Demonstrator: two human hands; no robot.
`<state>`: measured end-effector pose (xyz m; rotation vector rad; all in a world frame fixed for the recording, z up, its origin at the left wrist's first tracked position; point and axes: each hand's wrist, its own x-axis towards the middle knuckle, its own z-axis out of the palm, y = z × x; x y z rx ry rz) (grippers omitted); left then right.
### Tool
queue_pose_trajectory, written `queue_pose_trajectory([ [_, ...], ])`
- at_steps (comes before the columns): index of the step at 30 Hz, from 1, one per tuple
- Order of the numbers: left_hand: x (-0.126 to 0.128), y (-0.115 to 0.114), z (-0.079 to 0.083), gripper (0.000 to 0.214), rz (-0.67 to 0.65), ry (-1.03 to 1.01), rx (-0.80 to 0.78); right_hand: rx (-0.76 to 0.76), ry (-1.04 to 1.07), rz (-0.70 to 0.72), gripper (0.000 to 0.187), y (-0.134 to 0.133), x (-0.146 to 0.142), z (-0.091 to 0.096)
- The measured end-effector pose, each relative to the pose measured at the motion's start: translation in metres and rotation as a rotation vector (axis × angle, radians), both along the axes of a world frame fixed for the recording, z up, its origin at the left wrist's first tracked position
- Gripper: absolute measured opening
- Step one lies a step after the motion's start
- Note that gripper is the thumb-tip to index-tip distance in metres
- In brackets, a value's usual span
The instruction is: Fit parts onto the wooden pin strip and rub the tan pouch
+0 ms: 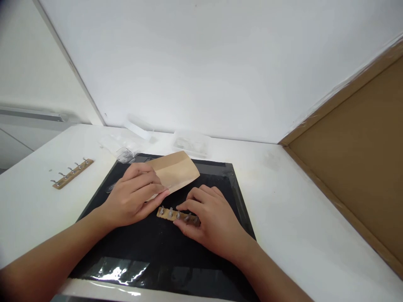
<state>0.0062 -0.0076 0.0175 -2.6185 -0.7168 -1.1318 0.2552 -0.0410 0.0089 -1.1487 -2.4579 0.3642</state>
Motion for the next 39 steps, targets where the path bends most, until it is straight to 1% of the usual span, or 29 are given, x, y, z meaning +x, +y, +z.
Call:
queue_pose_trajectory([
  [8, -0.0009, -0.0001, -0.0015, 0.008, 0.004, -0.01, -0.022, 0.004, -0.012, 0.0, 0.02, -0.0002, 0.0024, -0.0015],
  [21, -0.0005, -0.0014, 0.0006, 0.006, 0.004, -0.009, -0.001, 0.01, -0.006, 0.006, 0.019, 0.0021, 0.0019, -0.0034],
  [29, -0.0012, -0.0022, 0.0002, 0.005, 0.0, -0.003, -0.014, -0.044, 0.031, -0.023, 0.02, -0.0009, -0.0004, -0.0005],
  [39, -0.0007, -0.0022, 0.0001, 0.005, 0.008, -0.004, -0.011, -0.076, 0.041, -0.039, 0.02, -0.0002, -0.0007, -0.0027],
])
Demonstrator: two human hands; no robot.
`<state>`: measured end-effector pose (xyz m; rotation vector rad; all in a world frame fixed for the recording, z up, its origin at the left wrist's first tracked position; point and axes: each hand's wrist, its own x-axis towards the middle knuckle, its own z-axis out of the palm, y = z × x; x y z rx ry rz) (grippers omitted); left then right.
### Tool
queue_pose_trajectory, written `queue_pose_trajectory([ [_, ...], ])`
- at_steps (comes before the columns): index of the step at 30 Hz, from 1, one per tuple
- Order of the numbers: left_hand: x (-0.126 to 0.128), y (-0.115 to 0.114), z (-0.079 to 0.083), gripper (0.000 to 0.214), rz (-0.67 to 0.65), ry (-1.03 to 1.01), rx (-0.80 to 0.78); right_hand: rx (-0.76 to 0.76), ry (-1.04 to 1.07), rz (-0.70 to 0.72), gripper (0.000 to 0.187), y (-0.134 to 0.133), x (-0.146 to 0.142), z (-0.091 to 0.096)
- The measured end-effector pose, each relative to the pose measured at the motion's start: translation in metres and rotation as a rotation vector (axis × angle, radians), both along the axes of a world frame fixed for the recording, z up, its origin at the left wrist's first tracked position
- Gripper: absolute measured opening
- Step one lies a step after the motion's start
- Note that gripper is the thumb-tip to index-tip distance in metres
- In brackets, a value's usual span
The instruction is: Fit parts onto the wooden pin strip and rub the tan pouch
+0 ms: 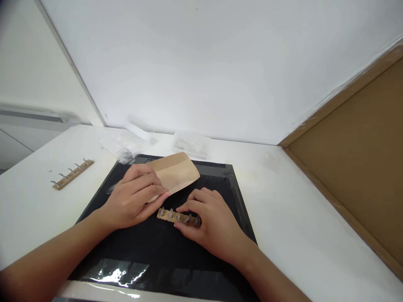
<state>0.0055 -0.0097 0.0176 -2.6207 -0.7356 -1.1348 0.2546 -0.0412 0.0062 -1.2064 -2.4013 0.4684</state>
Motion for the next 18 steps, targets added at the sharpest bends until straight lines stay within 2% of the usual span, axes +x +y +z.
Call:
queue_pose_trajectory([
  [18, 0.0001, -0.0006, 0.0003, 0.005, -0.007, -0.006, 0.015, -0.022, -0.018, 0.01, 0.021, -0.0008, 0.0006, 0.0034],
])
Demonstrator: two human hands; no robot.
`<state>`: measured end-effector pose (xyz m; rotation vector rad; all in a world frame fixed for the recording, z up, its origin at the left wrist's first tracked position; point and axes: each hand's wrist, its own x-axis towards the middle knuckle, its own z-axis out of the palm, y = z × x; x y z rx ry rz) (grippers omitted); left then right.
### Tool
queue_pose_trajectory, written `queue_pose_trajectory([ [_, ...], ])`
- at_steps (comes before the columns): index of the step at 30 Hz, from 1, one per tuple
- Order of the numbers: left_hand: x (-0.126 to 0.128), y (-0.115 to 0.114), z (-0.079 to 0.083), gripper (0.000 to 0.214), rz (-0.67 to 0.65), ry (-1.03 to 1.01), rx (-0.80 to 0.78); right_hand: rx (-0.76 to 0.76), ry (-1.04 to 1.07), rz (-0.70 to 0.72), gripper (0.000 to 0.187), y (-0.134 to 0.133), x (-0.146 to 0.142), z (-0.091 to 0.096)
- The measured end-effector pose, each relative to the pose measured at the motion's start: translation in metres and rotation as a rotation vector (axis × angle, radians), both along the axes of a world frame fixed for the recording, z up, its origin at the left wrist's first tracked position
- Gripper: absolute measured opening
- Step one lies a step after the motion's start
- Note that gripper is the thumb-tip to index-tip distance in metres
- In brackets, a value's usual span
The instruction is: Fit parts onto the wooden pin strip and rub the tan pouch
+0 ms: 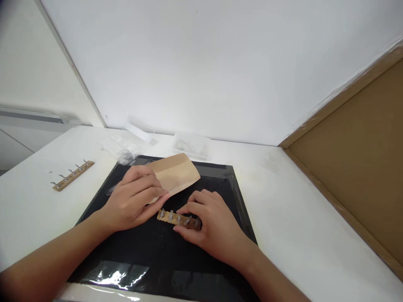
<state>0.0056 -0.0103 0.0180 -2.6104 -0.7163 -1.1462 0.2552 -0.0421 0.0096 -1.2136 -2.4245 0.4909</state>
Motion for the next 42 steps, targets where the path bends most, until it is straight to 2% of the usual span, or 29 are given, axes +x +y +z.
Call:
queue_pose_trajectory([
  [22, 0.002, 0.0, 0.0, 0.007, -0.01, -0.018, 0.006, -0.072, 0.068, -0.005, 0.022, 0.0, 0.0, -0.002],
  [34, 0.003, -0.001, -0.001, 0.007, -0.021, -0.026, -0.022, -0.147, 0.183, -0.156, 0.023, -0.002, -0.006, -0.004],
  [42, 0.001, -0.002, -0.006, 0.006, -0.07, 0.015, -0.093, -0.143, 0.14, -0.201, 0.019, -0.007, -0.01, -0.007],
])
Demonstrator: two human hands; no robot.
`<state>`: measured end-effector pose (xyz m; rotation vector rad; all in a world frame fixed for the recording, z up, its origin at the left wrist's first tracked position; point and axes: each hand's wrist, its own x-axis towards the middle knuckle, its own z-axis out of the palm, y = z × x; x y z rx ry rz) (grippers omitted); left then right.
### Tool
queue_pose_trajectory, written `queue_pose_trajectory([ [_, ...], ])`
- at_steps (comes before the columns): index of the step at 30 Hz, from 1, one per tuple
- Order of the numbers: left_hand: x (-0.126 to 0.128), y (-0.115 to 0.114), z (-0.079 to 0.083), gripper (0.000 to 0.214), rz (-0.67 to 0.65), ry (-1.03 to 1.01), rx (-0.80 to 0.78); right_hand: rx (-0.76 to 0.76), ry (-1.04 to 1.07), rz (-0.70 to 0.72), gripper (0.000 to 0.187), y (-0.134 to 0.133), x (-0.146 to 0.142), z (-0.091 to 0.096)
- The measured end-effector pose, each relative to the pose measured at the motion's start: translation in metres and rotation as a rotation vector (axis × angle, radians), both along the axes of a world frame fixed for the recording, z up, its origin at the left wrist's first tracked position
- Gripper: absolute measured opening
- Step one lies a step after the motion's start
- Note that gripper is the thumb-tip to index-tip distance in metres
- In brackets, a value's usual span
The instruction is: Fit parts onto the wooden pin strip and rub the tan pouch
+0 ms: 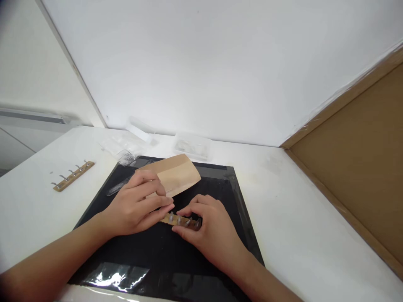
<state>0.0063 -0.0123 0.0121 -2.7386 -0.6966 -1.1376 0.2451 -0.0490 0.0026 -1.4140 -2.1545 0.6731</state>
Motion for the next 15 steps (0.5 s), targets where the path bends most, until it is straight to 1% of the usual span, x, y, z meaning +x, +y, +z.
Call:
queue_pose_trajectory([
  [5, 0.0, -0.0048, 0.0016, 0.003, -0.09, 0.057, -0.153, 0.01, -0.02, -0.027, 0.012, 0.0002, -0.0028, 0.001],
  [8, 0.0007, -0.0062, 0.0041, 0.007, -0.139, 0.119, -0.236, -0.013, -0.019, -0.022, 0.009, -0.0002, -0.0029, 0.0011],
  [11, 0.001, -0.0066, 0.0052, 0.012, -0.163, 0.154, -0.266, -0.029, -0.017, -0.032, 0.011, -0.0009, -0.0025, 0.0004],
  [15, 0.0014, -0.0067, 0.0033, 0.019, -0.181, 0.2, -0.277, -0.04, -0.015, -0.032, 0.009, -0.0005, -0.0029, -0.0005],
])
